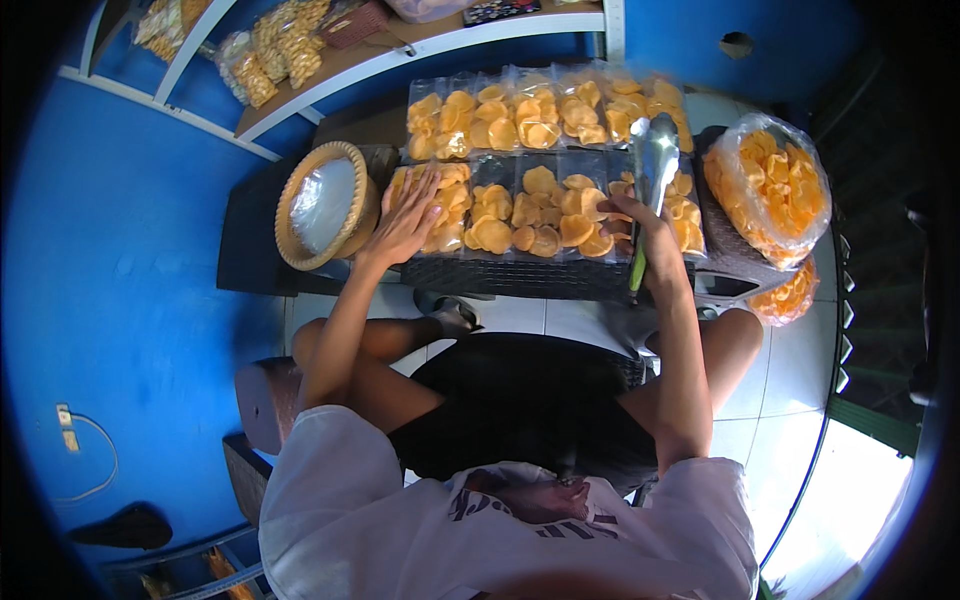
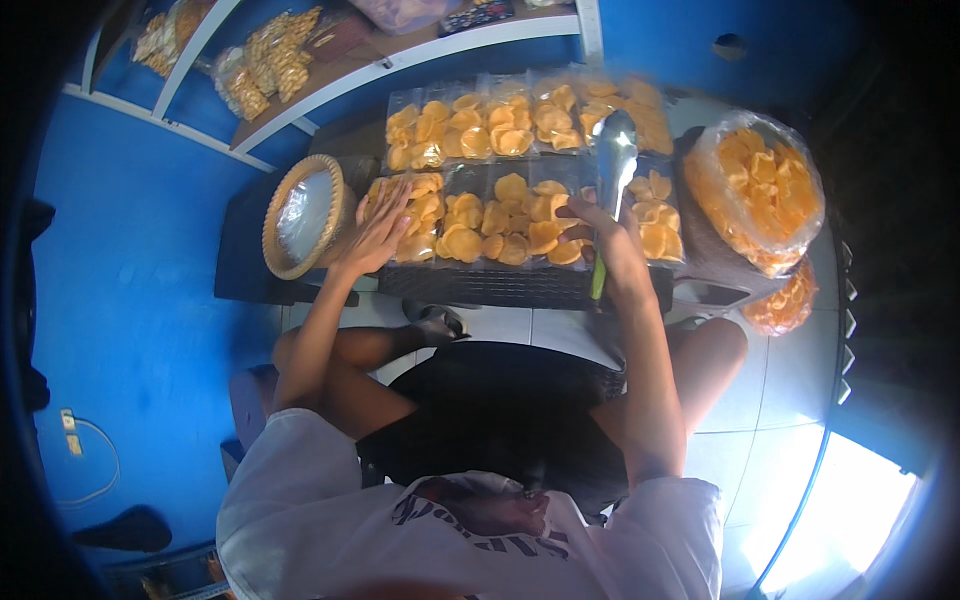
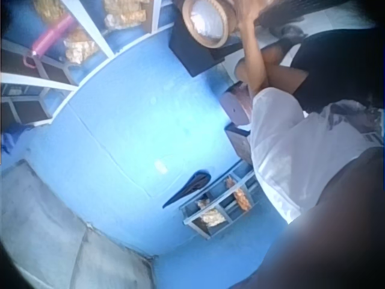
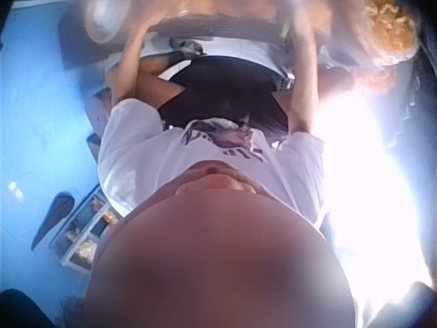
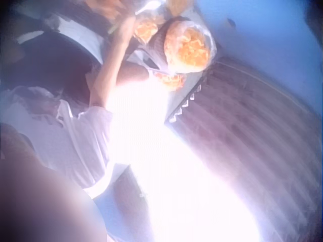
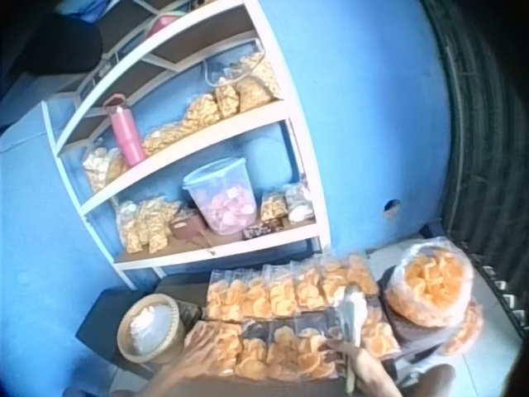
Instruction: The person scoops yellow chips from a large bag into small clear plastic bags using tongs, then places the filled bags on a tray. The person repeats this process multiple times, arranging the filled bags in rows.
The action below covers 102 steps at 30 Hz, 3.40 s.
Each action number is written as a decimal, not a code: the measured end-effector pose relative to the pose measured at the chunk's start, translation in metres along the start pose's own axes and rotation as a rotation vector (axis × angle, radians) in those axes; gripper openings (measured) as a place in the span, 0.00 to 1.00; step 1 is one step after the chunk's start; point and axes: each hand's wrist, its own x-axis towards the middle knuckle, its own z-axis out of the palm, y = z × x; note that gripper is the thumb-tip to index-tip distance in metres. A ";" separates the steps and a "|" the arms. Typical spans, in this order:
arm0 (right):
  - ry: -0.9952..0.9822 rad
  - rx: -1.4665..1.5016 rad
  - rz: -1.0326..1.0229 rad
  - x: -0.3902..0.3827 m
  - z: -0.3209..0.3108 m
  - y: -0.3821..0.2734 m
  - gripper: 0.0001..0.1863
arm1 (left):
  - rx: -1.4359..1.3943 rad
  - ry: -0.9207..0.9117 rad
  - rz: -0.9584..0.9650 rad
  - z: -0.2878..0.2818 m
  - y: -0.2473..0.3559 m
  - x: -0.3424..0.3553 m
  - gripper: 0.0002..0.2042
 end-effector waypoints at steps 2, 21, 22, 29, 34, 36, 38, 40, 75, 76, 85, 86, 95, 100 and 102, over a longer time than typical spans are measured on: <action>0.008 -0.022 0.008 0.001 0.001 0.003 0.26 | -0.019 0.010 -0.050 -0.005 0.003 -0.008 0.30; -0.012 0.049 0.066 0.014 0.002 0.024 0.35 | -0.237 -0.011 -0.677 -0.011 -0.178 -0.061 0.34; 0.000 0.046 0.057 0.014 0.003 0.024 0.34 | -0.234 -0.023 -0.671 -0.014 -0.177 -0.060 0.33; 0.039 0.002 0.042 0.010 0.012 0.030 0.23 | -0.394 -0.057 -0.862 -0.024 -0.158 -0.046 0.35; -0.007 -0.001 0.066 0.010 0.019 0.028 0.23 | -0.255 -0.108 -0.733 -0.020 -0.158 -0.044 0.42; -0.005 -0.005 0.078 0.010 0.022 0.028 0.23 | -0.202 -0.087 -0.728 -0.018 -0.157 -0.044 0.43; 0.005 -0.011 0.062 0.011 0.025 0.029 0.23 | -0.262 -0.058 -0.825 -0.017 -0.157 -0.036 0.43; 0.002 -0.015 0.054 0.011 0.029 0.030 0.23 | -0.306 -0.038 -0.881 -0.018 -0.160 -0.033 0.43; -0.114 0.118 0.080 0.007 0.035 0.035 0.29 | -0.160 0.621 -1.038 -0.054 -0.164 -0.003 0.16; -0.124 0.126 0.068 0.008 0.038 0.036 0.30 | -0.138 0.749 -1.057 -0.058 -0.160 -0.003 0.16; -0.160 0.099 0.036 0.010 0.047 0.038 0.31 | -0.196 0.850 -0.913 -0.067 -0.149 -0.010 0.12; -0.156 0.090 0.035 0.010 0.047 0.037 0.30 | -0.141 0.886 -0.891 -0.069 -0.150 -0.010 0.11; -0.096 0.085 0.045 0.008 0.039 0.036 0.29 | -0.336 0.377 -0.912 -0.039 -0.166 -0.016 0.11; -0.112 0.120 0.040 0.009 0.043 0.036 0.29 | -0.036 0.726 -1.034 -0.055 -0.153 -0.020 0.15; -0.109 0.100 0.035 0.011 0.047 0.037 0.29 | -0.452 0.934 -0.953 -0.076 -0.137 -0.015 0.14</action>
